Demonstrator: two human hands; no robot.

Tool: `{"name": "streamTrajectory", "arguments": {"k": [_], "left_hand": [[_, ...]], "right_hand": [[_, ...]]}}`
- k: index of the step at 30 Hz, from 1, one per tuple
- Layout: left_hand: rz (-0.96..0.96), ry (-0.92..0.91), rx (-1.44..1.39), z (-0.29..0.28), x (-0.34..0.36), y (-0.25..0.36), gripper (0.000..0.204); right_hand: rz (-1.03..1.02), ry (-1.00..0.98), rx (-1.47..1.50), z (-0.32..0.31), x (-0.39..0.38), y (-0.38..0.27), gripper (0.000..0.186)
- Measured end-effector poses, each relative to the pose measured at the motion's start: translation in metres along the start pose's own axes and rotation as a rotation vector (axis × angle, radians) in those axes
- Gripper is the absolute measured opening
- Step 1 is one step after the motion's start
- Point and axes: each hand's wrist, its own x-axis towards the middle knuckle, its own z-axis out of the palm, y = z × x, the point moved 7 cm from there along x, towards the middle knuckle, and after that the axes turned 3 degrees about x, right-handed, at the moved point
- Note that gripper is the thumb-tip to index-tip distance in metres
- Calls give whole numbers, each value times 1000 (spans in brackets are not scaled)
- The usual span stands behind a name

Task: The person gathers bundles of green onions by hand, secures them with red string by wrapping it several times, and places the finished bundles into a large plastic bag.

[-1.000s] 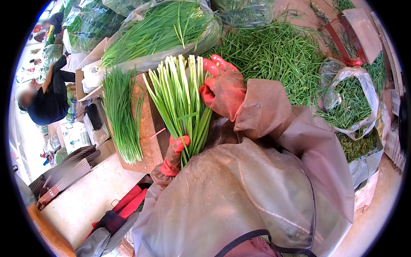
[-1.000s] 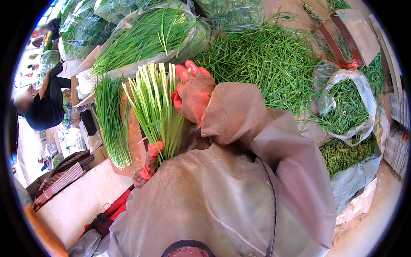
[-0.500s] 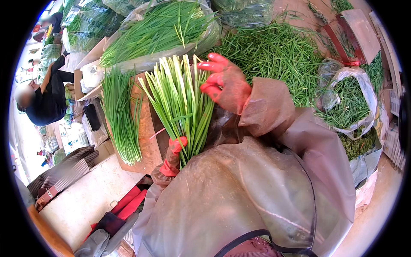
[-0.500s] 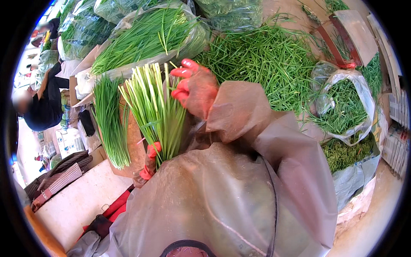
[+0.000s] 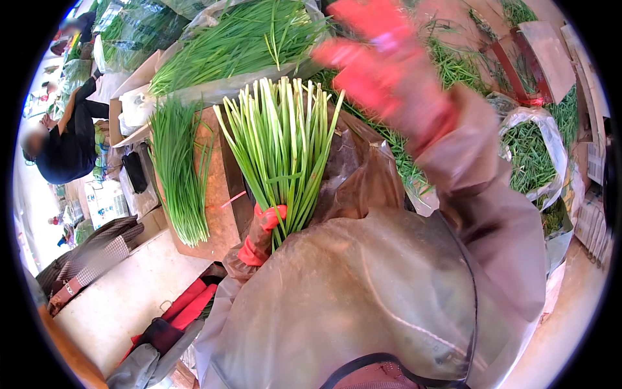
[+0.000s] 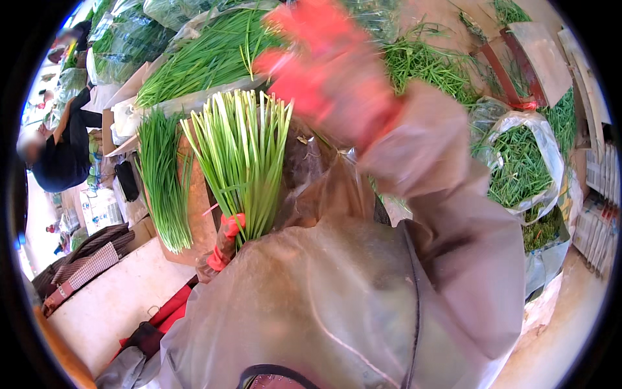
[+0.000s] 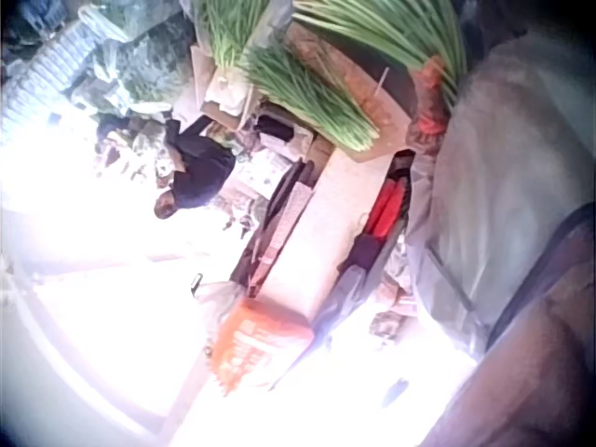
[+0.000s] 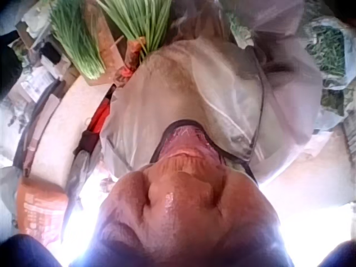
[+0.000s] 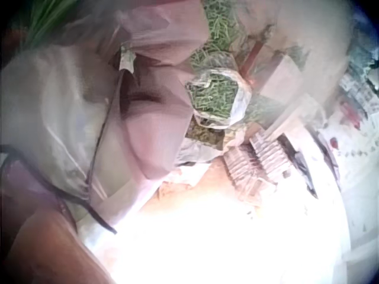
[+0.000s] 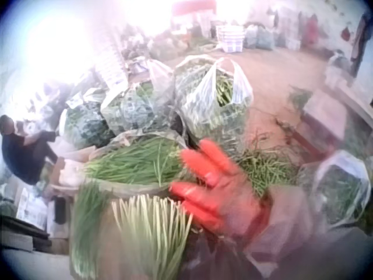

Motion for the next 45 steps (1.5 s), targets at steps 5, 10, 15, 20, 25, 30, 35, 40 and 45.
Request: {"name": "streamTrajectory", "arguments": {"k": [5,10,15,20,25,30,35,40,45], "left_hand": [[-67,-12,-76,-2,-2,-3,41],[-89,-11,-108,-6,-3,-8,43],[-108,-3,-143,-10,-5,-11,45],[-76,52,-222,-1,-8,-5,46],[-29,50,-221,4,-4,3,46],[70,40,-254,12,-2,13,45],[7,2,-208,-7,-5,0,45],[-10,60,-113,-10,-5,-2,48],[39,2,-40,-7,0,5,50]], "right_hand": [[-60,-168,244,44,-5,-63,44],[0,-216,410,57,-15,-69,34],[0,-268,356,58,-14,-72,32],[9,-339,282,59,-13,-72,33],[136,-339,167,68,-21,-73,32],[349,-513,307,84,-25,-82,25],[649,-145,780,84,-22,-46,24],[1056,258,1202,57,-13,46,39],[1097,-103,648,39,-75,149,47]]}}
